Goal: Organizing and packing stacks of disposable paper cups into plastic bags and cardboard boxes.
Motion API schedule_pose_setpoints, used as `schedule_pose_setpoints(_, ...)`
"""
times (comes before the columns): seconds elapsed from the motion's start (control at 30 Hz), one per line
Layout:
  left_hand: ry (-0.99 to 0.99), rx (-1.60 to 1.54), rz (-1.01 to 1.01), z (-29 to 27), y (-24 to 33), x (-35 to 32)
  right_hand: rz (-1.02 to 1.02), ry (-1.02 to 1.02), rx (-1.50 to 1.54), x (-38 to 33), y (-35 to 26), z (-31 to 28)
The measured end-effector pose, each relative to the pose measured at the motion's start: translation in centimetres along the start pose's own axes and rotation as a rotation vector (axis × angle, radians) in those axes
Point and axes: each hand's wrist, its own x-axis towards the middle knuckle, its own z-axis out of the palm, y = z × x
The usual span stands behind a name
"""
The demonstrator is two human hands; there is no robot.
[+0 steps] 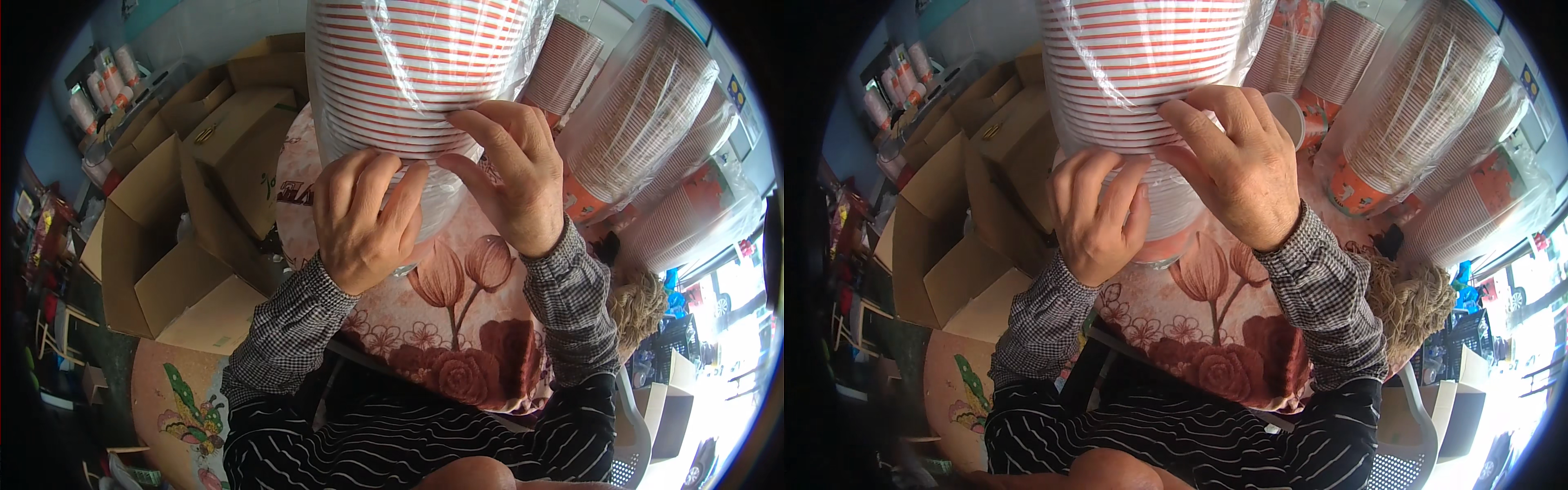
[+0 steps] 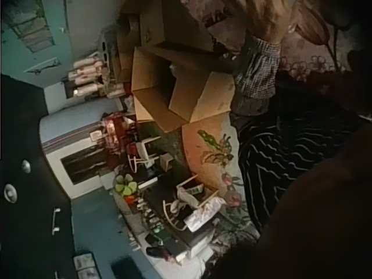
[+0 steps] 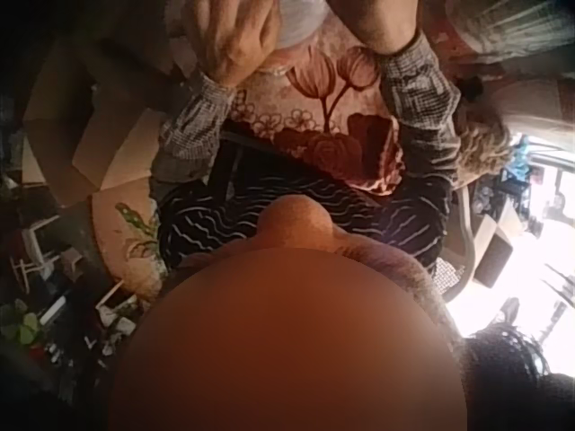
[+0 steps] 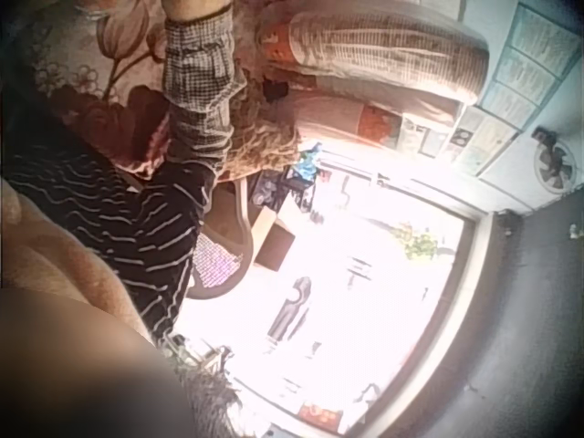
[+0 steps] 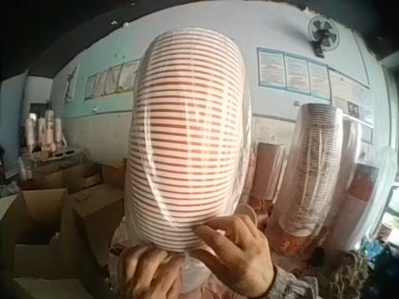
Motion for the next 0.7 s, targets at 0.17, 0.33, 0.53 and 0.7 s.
schedule_pose_setpoints(0.17,0.003,0.001,0.0,-0.04,-0.02,0.04,-0.009,0.012,-0.027,-0.14,0.0,0.35)
schedule_pose_setpoints(0.33,0.0,0.0,0.001,-0.03,0.02,0.13,0.006,0.004,-0.052,-0.17,-0.22,0.35)
schedule_pose_setpoints(0.53,0.003,0.005,0.001,-0.13,0.01,0.12,0.009,0.01,-0.03,0.02,-0.33,0.24)
schedule_pose_setpoints(0.7,0.002,0.01,0.004,-0.06,0.02,0.11,0.001,0.044,-0.044,0.0,-0.19,0.58)
